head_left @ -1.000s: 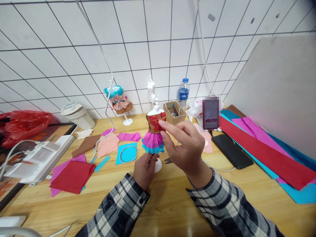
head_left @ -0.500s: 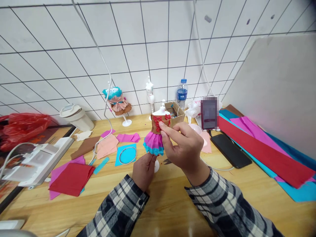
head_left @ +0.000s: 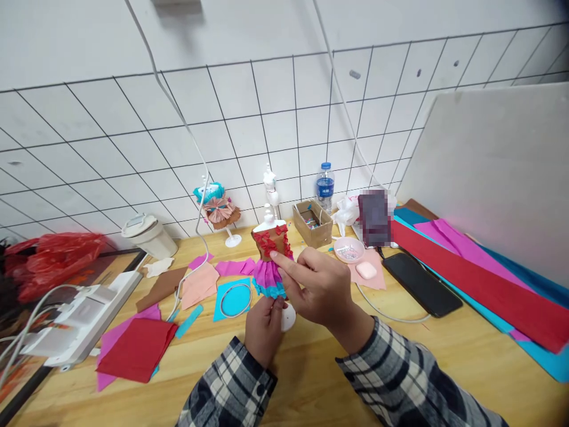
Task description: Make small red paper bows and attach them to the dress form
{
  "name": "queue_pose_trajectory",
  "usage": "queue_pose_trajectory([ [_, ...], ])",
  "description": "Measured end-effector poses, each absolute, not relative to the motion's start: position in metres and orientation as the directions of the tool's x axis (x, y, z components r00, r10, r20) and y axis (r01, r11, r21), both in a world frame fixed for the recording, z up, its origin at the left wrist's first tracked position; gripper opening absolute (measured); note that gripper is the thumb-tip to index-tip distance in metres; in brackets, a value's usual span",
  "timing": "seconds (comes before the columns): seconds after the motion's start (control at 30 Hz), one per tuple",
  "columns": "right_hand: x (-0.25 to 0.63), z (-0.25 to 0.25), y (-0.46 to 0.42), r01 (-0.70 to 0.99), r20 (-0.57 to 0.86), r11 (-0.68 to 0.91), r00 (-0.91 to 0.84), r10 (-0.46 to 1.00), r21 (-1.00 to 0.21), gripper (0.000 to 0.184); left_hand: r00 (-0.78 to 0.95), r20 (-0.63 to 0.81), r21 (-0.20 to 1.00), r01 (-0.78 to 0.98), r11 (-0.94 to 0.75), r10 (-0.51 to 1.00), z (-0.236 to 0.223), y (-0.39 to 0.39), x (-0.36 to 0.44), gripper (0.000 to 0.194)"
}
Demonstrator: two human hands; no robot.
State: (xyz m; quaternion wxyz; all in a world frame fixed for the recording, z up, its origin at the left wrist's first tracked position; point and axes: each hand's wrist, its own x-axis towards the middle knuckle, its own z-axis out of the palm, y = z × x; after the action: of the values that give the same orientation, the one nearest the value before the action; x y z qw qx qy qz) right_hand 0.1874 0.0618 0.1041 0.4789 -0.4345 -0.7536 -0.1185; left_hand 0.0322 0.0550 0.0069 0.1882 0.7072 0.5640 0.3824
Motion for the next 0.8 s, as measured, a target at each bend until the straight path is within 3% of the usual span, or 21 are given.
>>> queue_pose_trajectory([
  [0.13, 0.186, 0.103, 0.062, 0.764, 0.818, 0.593, -0.159, 0.553, -0.252, 0.032, 0.064, 0.323, 0.685, 0.672, -0.280, 0.944, 0.004, 0.056, 0.030, 0.028],
  [0.3, 0.189, 0.106, 0.060, 0.683, 0.862, 0.692, -0.182, 0.472, -0.235, 0.039, 0.058, 0.290, 0.779, 0.565, -0.271, 0.955, 0.009, 0.059, 0.031, 0.026],
  [0.43, 0.198, 0.088, 0.057, 0.662, 0.867, 0.705, -0.168, 0.468, -0.253, 0.045, -0.046, 0.296, 0.798, 0.561, -0.221, 0.954, 0.009, 0.070, 0.023, 0.032],
  [0.53, 0.207, 0.052, 0.048, 0.650, 0.786, 0.688, -0.220, 0.578, -0.323, 0.040, -0.092, 0.298, 0.754, 0.633, -0.175, 0.950, 0.004, 0.085, 0.011, 0.037],
  [0.63, 0.214, 0.016, 0.038, 0.666, 0.620, 0.661, -0.366, 0.694, -0.345, 0.036, -0.055, 0.294, 0.630, 0.762, -0.150, 0.954, -0.001, 0.103, 0.004, 0.037],
  [0.8, 0.216, -0.003, 0.040, 0.730, 0.385, 0.532, -0.385, 0.839, -0.429, 0.040, -0.018, 0.254, 0.576, 0.806, -0.136, 0.967, -0.002, 0.129, 0.012, 0.033],
])
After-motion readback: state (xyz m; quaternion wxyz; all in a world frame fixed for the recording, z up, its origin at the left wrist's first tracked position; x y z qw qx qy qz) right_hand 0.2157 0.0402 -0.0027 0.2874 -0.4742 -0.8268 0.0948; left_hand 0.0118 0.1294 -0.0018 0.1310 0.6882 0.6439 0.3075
